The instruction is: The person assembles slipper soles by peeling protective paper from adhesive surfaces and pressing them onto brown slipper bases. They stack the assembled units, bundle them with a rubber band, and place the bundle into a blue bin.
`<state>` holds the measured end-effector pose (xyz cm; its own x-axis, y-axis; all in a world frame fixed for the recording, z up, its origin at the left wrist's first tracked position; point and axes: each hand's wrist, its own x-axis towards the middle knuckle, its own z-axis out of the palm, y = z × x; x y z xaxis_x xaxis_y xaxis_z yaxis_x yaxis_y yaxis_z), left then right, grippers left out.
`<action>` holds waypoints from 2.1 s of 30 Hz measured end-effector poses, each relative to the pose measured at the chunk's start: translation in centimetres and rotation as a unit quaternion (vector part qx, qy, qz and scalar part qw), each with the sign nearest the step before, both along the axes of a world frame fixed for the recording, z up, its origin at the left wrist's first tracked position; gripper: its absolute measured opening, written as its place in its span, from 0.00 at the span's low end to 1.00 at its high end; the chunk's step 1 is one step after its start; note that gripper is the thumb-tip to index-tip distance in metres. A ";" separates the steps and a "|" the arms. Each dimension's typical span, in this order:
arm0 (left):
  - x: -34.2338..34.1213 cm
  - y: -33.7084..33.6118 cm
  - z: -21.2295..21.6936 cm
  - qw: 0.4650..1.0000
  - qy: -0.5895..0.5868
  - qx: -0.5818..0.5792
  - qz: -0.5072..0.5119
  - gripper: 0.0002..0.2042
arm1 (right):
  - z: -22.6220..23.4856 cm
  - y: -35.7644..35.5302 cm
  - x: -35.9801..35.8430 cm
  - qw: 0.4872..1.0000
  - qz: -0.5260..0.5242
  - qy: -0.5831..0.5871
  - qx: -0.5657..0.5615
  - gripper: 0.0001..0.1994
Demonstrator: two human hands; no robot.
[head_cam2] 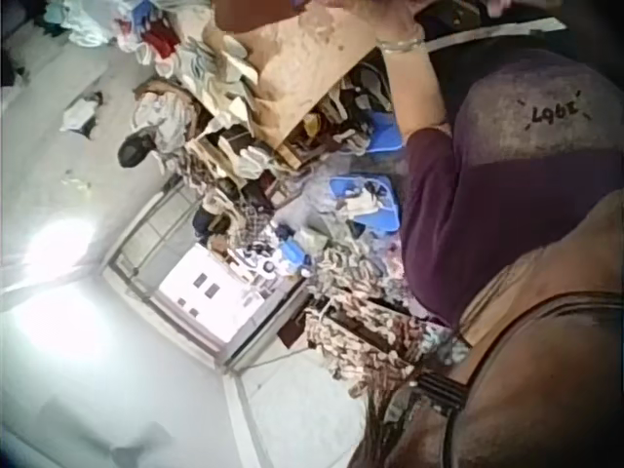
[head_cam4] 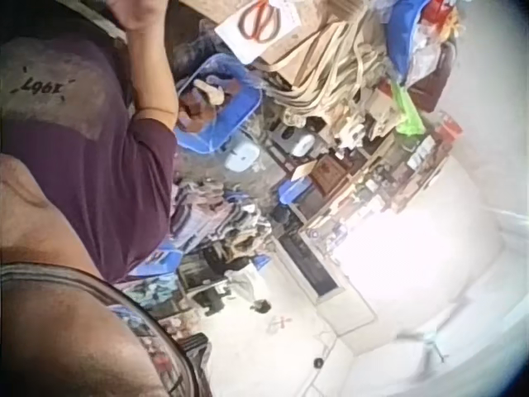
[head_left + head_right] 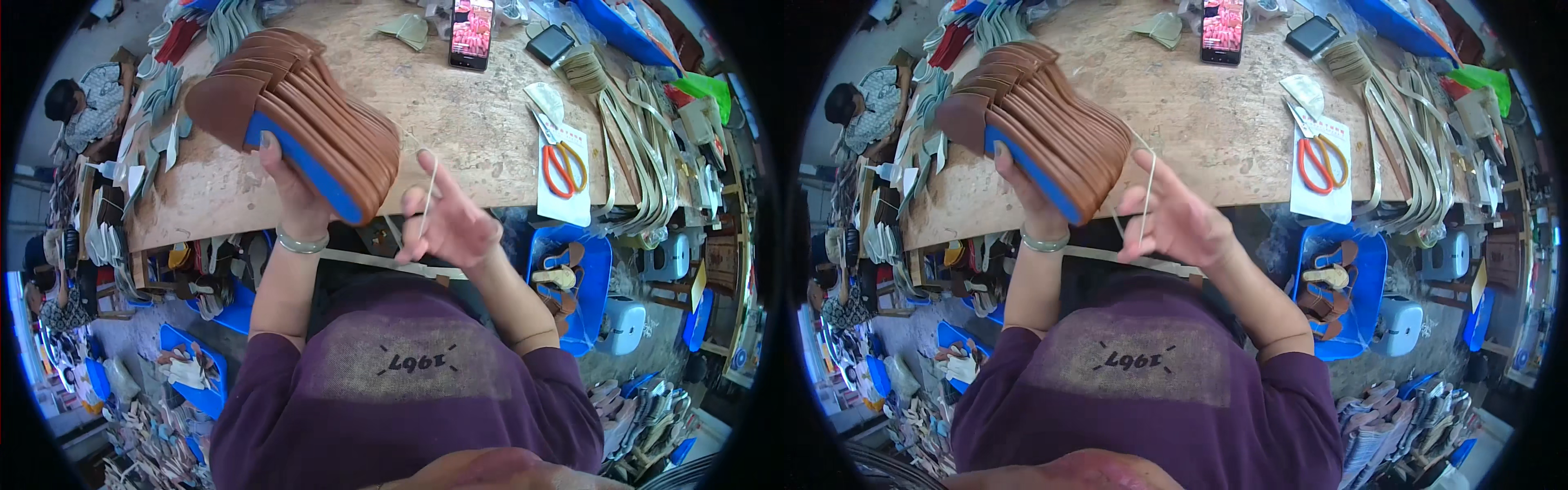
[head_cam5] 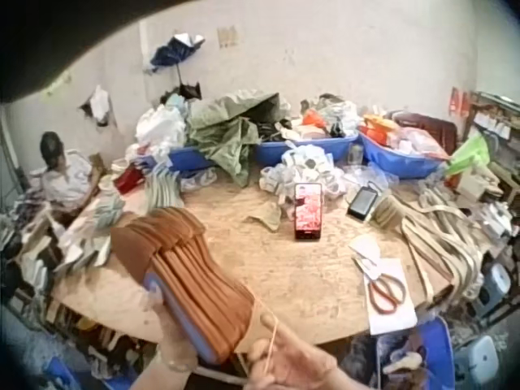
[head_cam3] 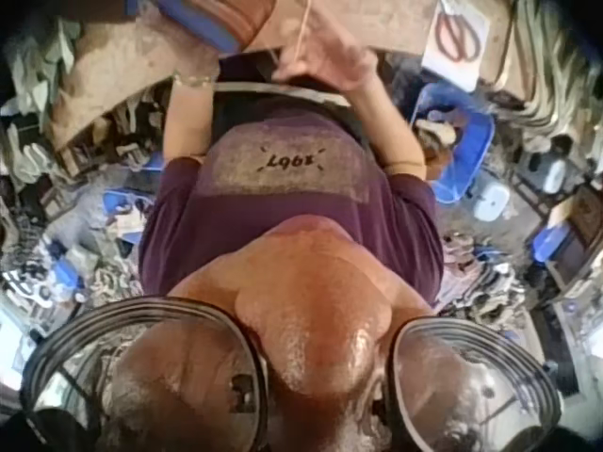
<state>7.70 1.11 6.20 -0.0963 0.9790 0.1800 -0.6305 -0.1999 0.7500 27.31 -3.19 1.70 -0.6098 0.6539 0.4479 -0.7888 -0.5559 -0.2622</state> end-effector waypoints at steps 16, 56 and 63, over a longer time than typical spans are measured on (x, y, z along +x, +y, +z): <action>-13.3 -3.9 -4.4 0.894 0.394 0.186 0.105 0.32 | 3.3 2.1 -6.2 0.940 0.043 -0.270 0.202 0.10; -6.3 -2.4 -3.2 0.927 -0.278 -0.121 -0.219 0.33 | 1.5 4.6 -6.2 0.542 -0.586 -0.379 0.469 0.37; -3.2 -3.0 -0.1 0.988 -0.056 -0.026 -0.138 0.39 | -1.3 1.7 -0.3 0.785 -0.267 -0.479 0.287 0.44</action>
